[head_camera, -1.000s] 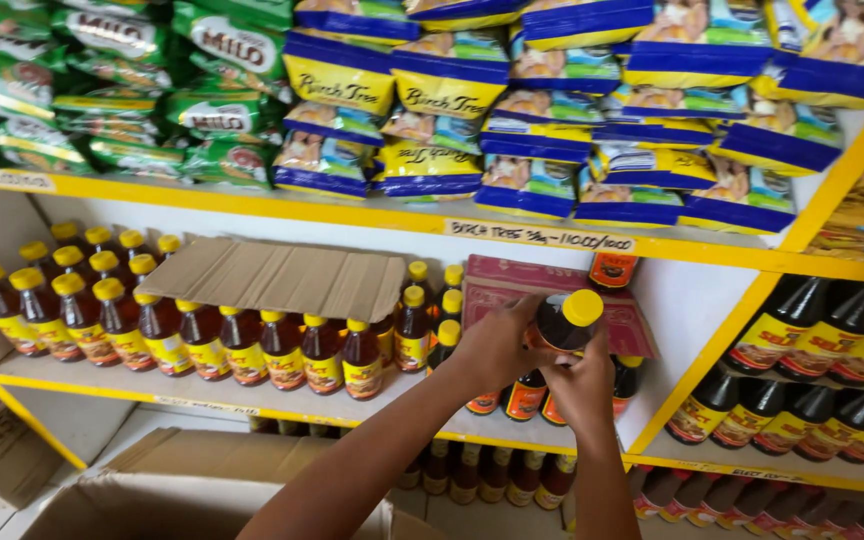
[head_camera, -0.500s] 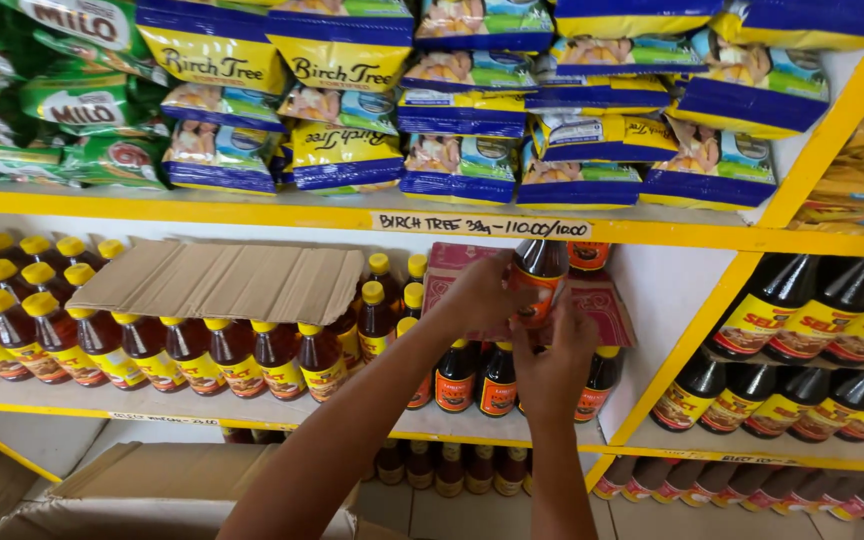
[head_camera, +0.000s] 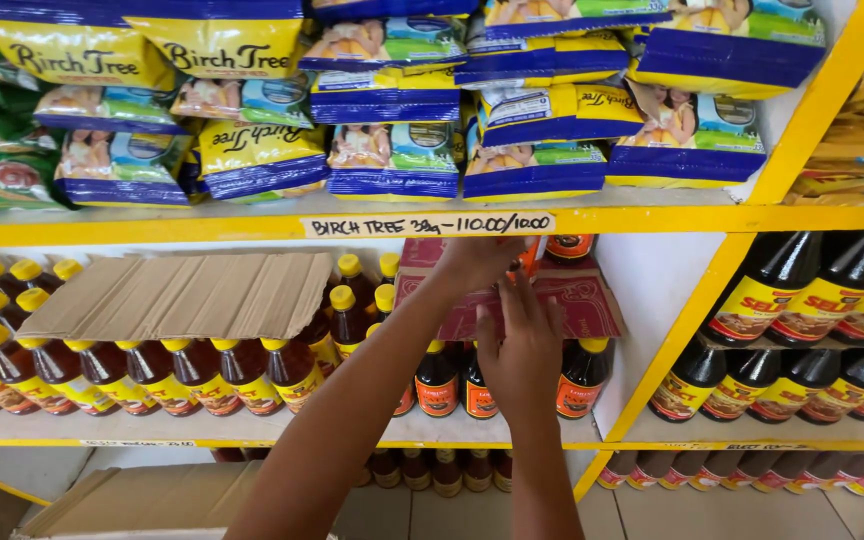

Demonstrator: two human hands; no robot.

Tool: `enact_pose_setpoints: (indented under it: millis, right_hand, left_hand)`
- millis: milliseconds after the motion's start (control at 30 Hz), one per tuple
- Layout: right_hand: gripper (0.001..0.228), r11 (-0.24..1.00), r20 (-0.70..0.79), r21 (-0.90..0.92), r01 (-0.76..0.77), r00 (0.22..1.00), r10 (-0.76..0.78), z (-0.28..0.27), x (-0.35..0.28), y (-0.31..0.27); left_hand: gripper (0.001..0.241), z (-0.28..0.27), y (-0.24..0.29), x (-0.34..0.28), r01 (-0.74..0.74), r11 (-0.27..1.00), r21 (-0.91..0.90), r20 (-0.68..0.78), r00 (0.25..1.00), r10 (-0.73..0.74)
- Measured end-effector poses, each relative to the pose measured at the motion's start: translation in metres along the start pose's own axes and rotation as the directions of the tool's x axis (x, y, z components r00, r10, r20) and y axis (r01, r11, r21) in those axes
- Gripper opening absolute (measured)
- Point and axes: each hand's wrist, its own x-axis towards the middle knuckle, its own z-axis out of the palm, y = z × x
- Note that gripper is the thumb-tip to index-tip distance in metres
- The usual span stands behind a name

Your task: Stocking bottles of condiments and packets of milk powder onto grocery store shelves from a box.

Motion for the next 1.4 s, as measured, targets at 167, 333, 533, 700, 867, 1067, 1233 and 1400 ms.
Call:
enact_pose_setpoints:
  millis: [167, 333, 533, 700, 867, 1067, 1233, 1400]
  right_hand:
    - [0.044, 1.000, -0.018, 0.019, 0.020, 1.000, -0.019, -0.007, -0.001, 0.004]
    - [0.045, 0.995, -0.002, 0.102, -0.007, 1.000, 0.007, -0.008, -0.008, 0.003]
    - [0.046, 0.996, 0.010, 0.082, 0.030, 0.999, -0.031, -0.009, -0.009, 0.002]
    - [0.054, 0.997, 0.030, 0.013, 0.074, 0.997, -0.075, -0.002, -0.011, 0.003]
    - [0.070, 0.990, 0.054, -0.117, 0.082, 0.996, -0.076, 0.005, -0.010, 0.008]
    - [0.075, 0.986, 0.145, -0.163, -0.048, 0.987, 0.072, 0.010, 0.007, 0.021]
    - [0.069, 0.978, 0.204, -0.203, -0.055, 0.974, 0.097, 0.019, 0.017, 0.028]
    - [0.070, 0.976, 0.273, -0.215, -0.041, 0.957, 0.100, 0.028, 0.033, 0.037]
  left_hand:
    - [0.029, -0.002, 0.031, -0.031, -0.093, 0.981, 0.171, -0.145, 0.982, 0.119]
    - [0.040, -0.012, 0.066, -0.044, 0.042, 0.984, 0.175, -0.033, 0.999, -0.037]
    - [0.047, 0.002, 0.045, -0.043, -0.058, 0.995, 0.081, -0.135, 0.988, 0.068]
    - [0.048, 0.014, 0.043, -0.039, -0.140, 0.987, 0.082, -0.287, 0.945, 0.158]
    - [0.045, 0.023, 0.029, -0.016, -0.078, 0.992, 0.097, -0.254, 0.962, 0.100]
    - [0.048, 0.034, -0.010, 0.027, -0.051, 0.968, 0.246, -0.231, 0.967, 0.110]
    - [0.044, 0.042, -0.068, 0.074, -0.079, 0.901, 0.426, -0.180, 0.969, 0.170]
    - [0.037, 0.045, -0.082, 0.091, -0.118, 0.845, 0.522, -0.155, 0.961, 0.229]
